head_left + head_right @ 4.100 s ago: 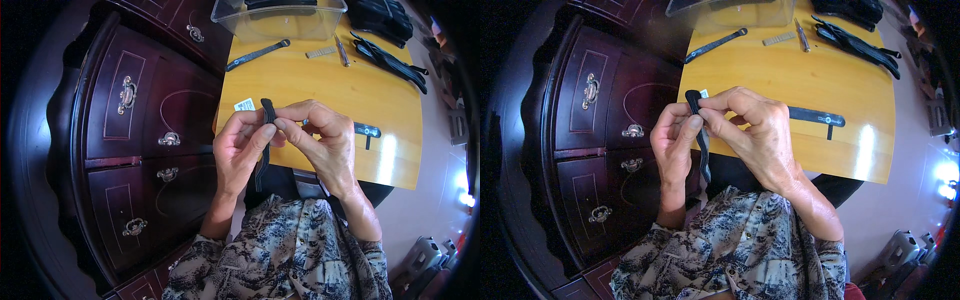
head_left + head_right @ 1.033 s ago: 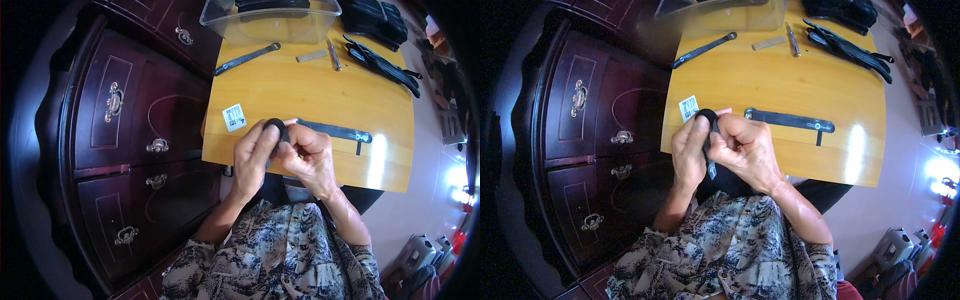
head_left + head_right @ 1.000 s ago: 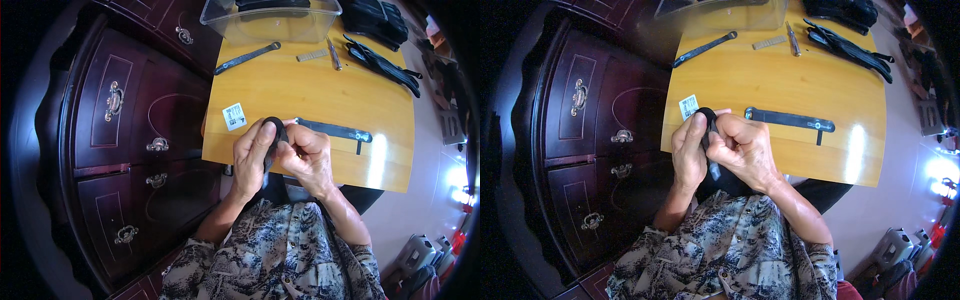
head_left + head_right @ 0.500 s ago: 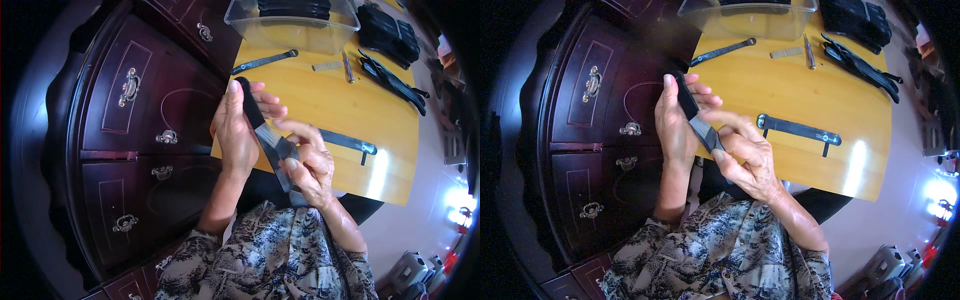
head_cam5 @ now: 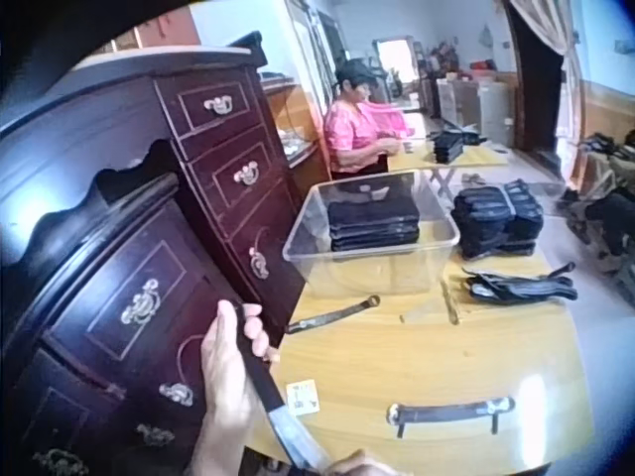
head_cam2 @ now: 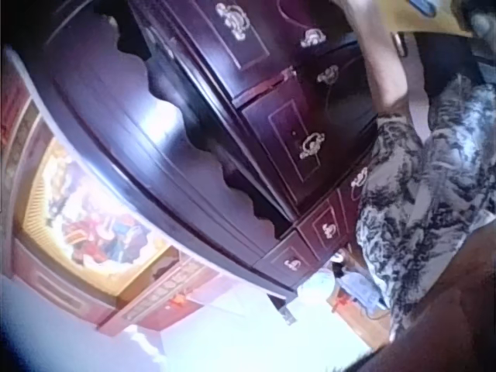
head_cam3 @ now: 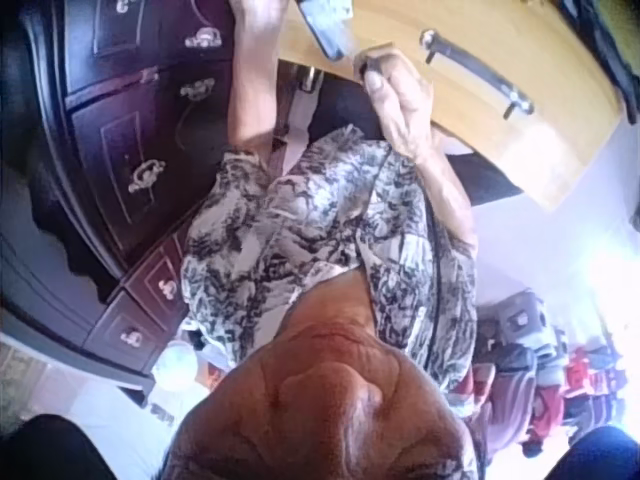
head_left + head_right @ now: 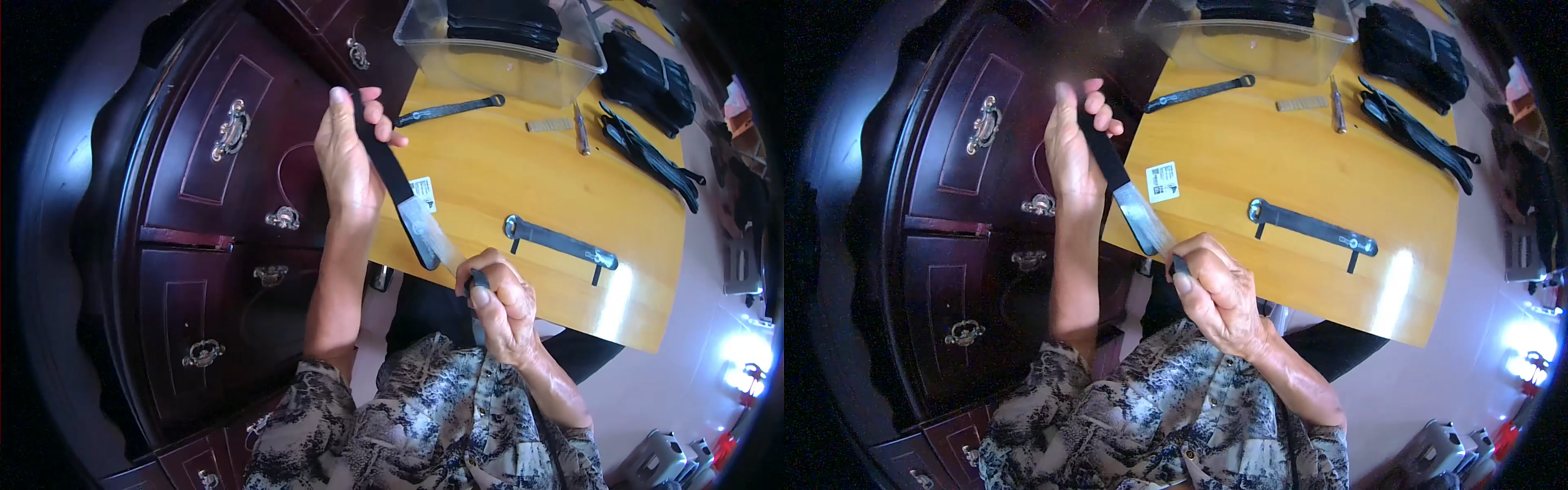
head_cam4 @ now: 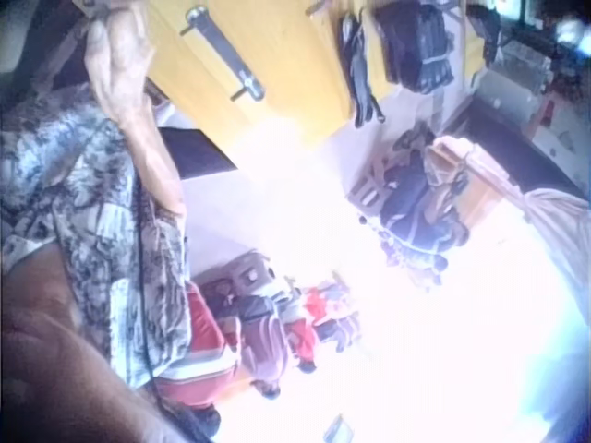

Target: Inspecting, folding, and organizing black fabric straps with labels at a workbench.

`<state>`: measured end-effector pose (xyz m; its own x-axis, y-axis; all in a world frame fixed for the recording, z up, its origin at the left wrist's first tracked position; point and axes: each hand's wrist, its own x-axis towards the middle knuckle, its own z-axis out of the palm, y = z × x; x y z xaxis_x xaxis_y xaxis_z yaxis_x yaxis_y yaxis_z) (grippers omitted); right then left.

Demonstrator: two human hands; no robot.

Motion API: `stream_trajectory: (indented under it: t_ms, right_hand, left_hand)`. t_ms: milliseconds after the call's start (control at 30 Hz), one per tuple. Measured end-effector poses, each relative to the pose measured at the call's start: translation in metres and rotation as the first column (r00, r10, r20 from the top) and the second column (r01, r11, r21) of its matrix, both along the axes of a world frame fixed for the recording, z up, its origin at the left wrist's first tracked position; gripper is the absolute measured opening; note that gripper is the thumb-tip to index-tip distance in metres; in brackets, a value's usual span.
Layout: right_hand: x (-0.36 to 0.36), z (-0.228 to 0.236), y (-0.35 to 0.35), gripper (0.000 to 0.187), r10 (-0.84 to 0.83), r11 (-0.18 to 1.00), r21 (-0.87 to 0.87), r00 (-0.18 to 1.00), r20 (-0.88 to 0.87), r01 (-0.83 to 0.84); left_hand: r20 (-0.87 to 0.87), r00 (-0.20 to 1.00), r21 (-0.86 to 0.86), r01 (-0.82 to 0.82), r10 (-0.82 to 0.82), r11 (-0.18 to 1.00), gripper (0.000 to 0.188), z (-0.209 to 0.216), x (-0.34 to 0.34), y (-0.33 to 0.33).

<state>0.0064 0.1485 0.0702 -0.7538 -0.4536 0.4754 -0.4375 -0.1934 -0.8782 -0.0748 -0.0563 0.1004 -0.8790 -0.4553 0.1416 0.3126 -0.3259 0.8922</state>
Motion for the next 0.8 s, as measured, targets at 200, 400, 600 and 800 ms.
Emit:
stream_trajectory:
  t_ms: [200,400,600,800]
  right_hand:
    - [-0.008,0.002,-0.006,0.016,-0.019,1.000,0.003,0.999,-0.029,0.019]
    - [0.049,0.029,0.062,0.032,0.040,0.996,-0.073,0.999,-0.018,-0.041]
    - [-0.010,0.015,0.076,0.030,-0.144,0.854,-0.278,0.714,0.685,0.439]
    - [-0.039,0.023,0.078,0.024,-0.119,0.851,-0.326,0.757,0.643,0.411]
  left_hand:
    - [-0.017,0.994,0.123,0.106,-0.105,0.987,0.045,-0.001,-0.015,-0.005]
    - [-0.049,0.961,0.091,-0.266,0.271,0.960,0.042,-0.022,-0.076,-0.106]
    - [-0.179,0.972,0.036,0.160,-0.151,0.987,0.043,0.005,-0.061,-0.056]
    - [-0.096,0.994,-0.017,0.042,-0.043,0.999,0.045,0.000,-0.051,-0.024]
